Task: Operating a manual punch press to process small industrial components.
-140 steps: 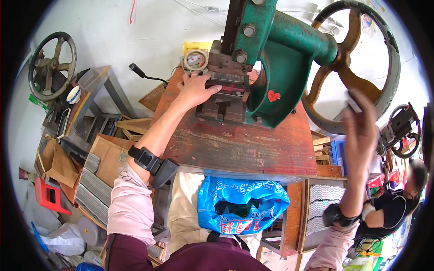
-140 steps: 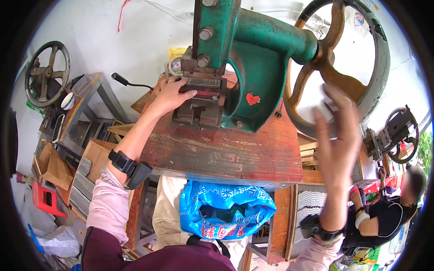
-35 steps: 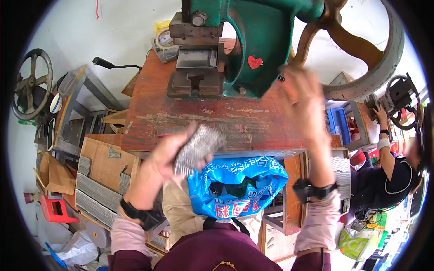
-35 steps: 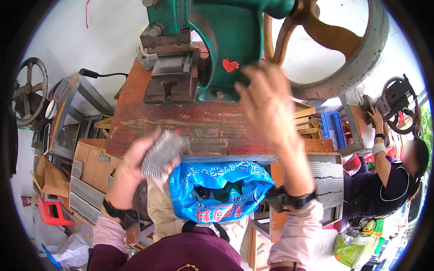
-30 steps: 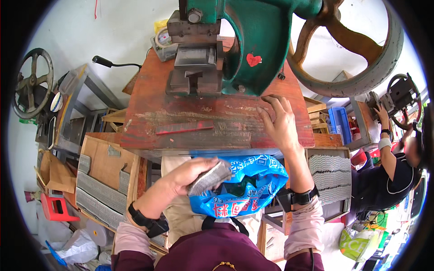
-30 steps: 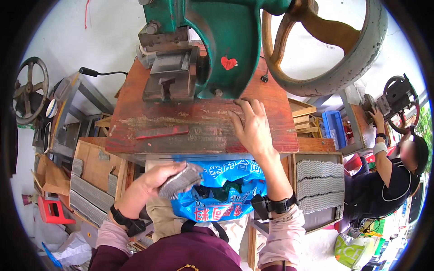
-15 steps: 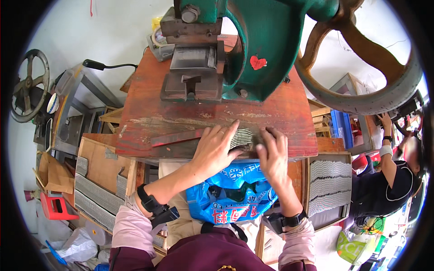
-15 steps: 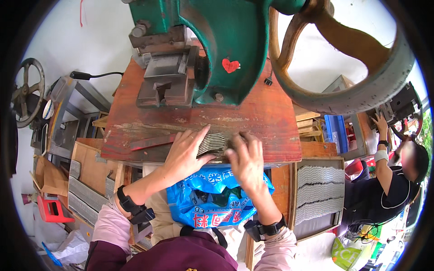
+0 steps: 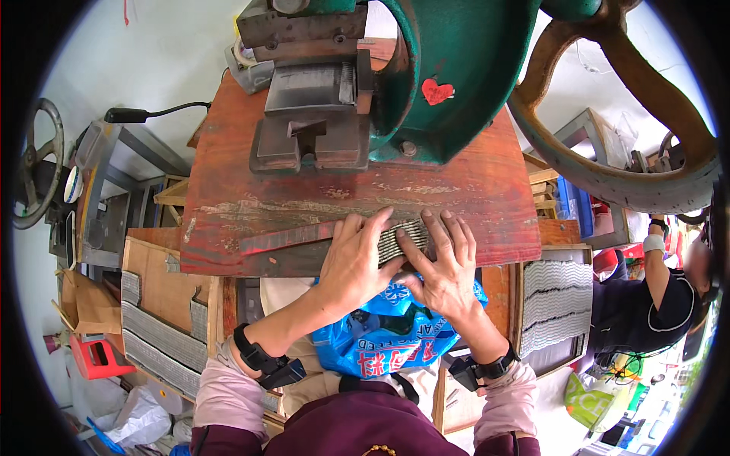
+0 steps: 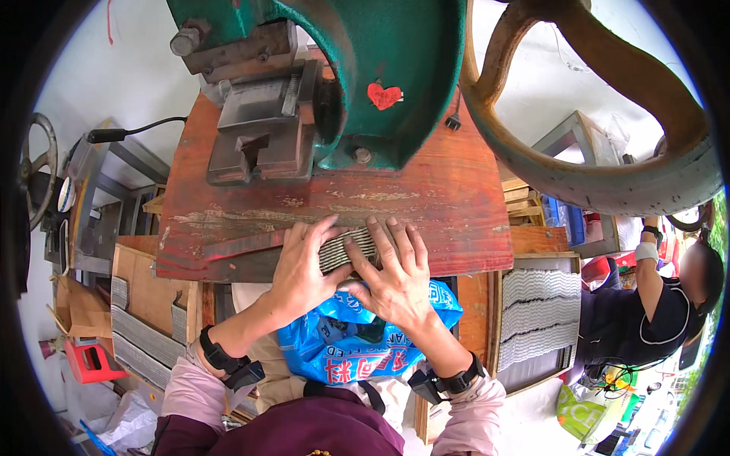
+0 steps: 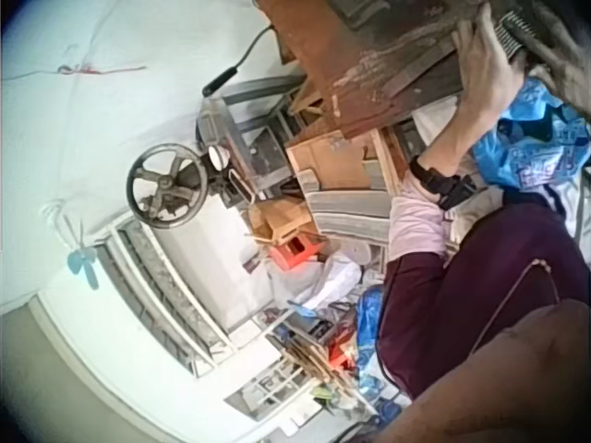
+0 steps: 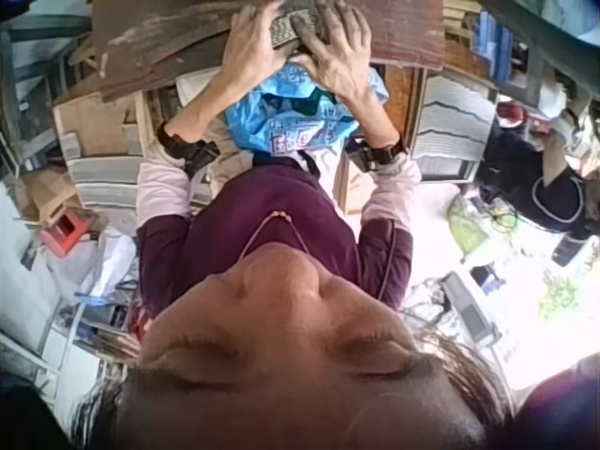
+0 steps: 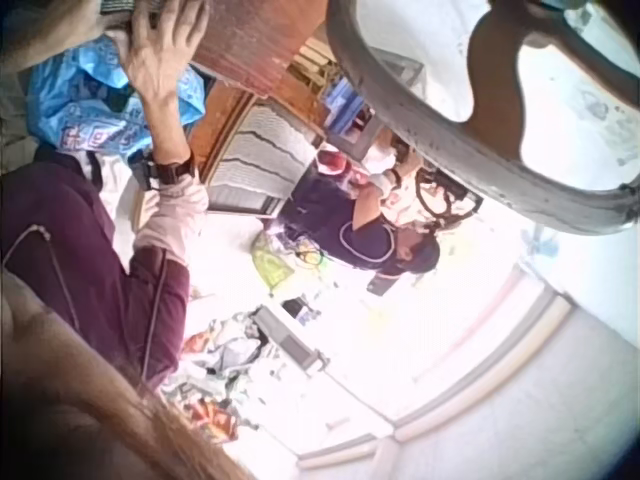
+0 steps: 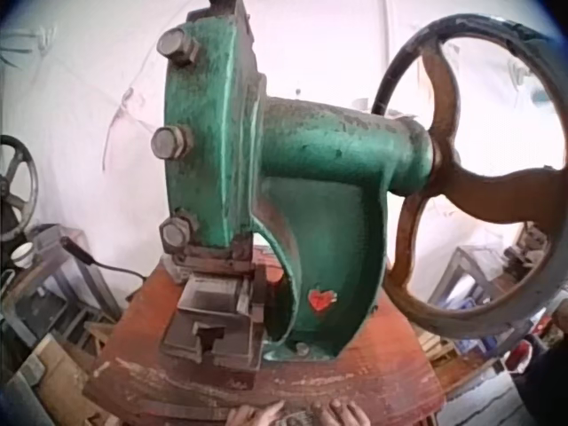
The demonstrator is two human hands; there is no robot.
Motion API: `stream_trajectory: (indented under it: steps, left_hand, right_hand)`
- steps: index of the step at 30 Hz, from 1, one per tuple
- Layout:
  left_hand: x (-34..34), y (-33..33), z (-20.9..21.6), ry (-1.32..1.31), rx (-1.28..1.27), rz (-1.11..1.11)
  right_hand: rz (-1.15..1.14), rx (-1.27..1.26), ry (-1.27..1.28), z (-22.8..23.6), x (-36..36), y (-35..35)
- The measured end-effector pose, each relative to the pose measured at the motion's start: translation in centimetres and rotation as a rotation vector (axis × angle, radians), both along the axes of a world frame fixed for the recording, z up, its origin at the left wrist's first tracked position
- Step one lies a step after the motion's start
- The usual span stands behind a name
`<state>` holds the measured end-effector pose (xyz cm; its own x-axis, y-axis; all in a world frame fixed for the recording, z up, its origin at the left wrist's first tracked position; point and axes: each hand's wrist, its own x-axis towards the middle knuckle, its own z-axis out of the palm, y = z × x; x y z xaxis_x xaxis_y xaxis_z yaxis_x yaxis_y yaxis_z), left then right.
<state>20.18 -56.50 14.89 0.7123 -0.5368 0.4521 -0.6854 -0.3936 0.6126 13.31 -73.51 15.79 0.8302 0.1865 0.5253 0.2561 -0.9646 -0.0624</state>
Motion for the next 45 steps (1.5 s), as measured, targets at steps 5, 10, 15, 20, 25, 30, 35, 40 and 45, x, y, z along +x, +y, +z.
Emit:
stream_trajectory:
  steps: [5,10,15,20,25,30,35,40,45]
  left_hand:
    - [-0.1,0.0,0.0,0.001,-0.005,0.000]
    - [-0.2,-0.1,-0.1,-0.007,-0.006,0.020]
    - [-0.2,0.0,0.0,-0.015,-0.009,0.011]
    - [-0.2,-0.1,0.0,-0.026,-0.002,0.021]
    - [-0.2,0.0,-0.1,0.002,0.033,0.042]
    - [-0.3,0.0,0.0,-0.001,0.049,0.042]
    - [-0.2,0.0,0.2,0.004,0.036,0.041]
    - [0.2,-0.3,0.7,-0.155,0.161,0.020]
    - [0.2,-0.4,1.3,-0.116,0.156,0.032]
  right_hand:
    - [-0.067,-0.031,-0.035,0.7,0.5,-0.8]
    - [-0.035,-0.035,0.016,0.4,0.0,-0.5]
    - [-0.083,-0.044,-0.004,0.3,0.0,-1.5]
    - [-0.134,0.035,-0.019,0.4,-0.6,-2.4]
    - [0.006,0.038,0.050,0.0,-0.6,-1.4]
    - [-0.019,-0.044,-0.002,0.2,-0.6,-2.8]
    - [-0.078,0.463,0.020,0.3,-1.1,-2.6]
    - [0.079,1.571,0.101,0.2,0.8,0.4]
    - [0.422,2.035,0.162,0.0,3.0,2.5]
